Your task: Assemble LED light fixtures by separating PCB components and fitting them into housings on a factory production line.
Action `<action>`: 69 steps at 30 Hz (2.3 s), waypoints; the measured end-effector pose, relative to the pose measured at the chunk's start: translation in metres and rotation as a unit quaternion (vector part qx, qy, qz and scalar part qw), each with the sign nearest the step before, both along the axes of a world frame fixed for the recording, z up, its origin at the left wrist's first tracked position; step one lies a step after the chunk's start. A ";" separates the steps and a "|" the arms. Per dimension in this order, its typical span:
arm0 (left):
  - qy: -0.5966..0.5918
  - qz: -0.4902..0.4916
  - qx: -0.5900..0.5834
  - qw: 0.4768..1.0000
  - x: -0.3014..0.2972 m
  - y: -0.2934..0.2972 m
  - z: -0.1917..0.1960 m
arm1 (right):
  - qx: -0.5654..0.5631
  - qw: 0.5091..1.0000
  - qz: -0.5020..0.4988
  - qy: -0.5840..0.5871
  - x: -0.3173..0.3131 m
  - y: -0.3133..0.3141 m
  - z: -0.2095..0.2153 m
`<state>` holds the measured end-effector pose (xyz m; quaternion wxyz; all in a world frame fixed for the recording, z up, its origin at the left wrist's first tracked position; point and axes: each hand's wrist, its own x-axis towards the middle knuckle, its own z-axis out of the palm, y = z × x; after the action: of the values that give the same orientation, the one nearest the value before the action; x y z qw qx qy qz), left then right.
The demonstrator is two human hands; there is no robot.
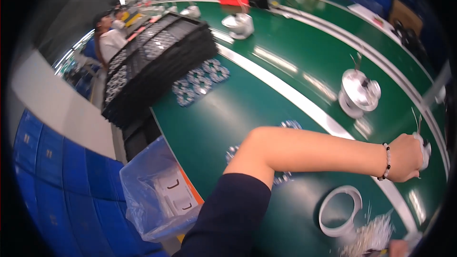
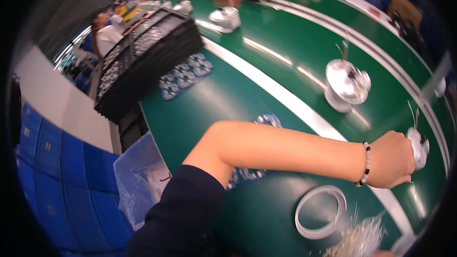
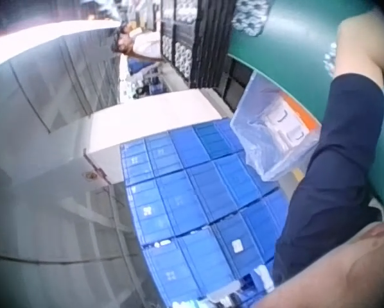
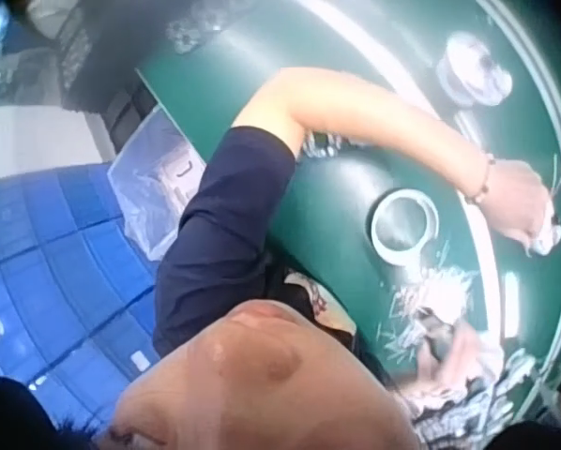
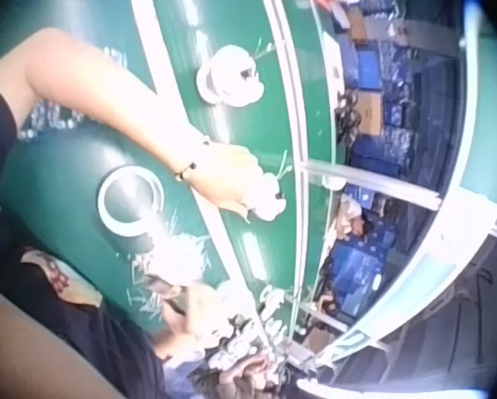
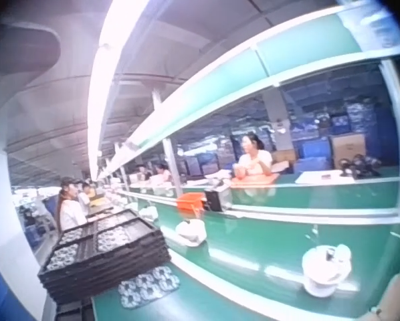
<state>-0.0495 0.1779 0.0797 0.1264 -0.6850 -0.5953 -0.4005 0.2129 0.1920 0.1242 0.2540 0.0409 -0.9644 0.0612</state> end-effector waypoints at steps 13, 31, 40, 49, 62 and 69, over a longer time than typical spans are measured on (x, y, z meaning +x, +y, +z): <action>0.063 0.014 -0.100 0.993 -0.007 -0.081 0.031 | -0.251 0.938 0.090 -0.222 0.068 -0.071 -0.122; -0.035 0.344 -0.291 0.892 -0.033 -0.250 -0.072 | -0.210 0.946 0.144 -0.199 0.015 -0.093 -0.112; 0.043 0.416 -0.314 0.853 0.021 -0.223 -0.064 | -0.243 0.931 0.159 -0.222 -0.008 -0.102 -0.116; -0.086 0.099 -0.247 0.960 0.021 -0.215 -0.076 | -0.130 0.926 0.242 -0.257 -0.038 -0.125 -0.129; -0.015 0.129 -0.193 0.973 0.027 -0.217 -0.087 | -0.144 0.922 0.241 -0.268 -0.039 -0.128 -0.143; -0.070 0.132 -0.168 0.974 0.031 -0.209 -0.075 | -0.141 0.910 0.254 -0.297 -0.039 -0.125 -0.140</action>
<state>-0.0186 -0.0315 0.0045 0.0194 -0.5818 -0.7469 -0.3214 0.1735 0.0671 -0.0158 -0.0654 0.2282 -0.9337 0.2679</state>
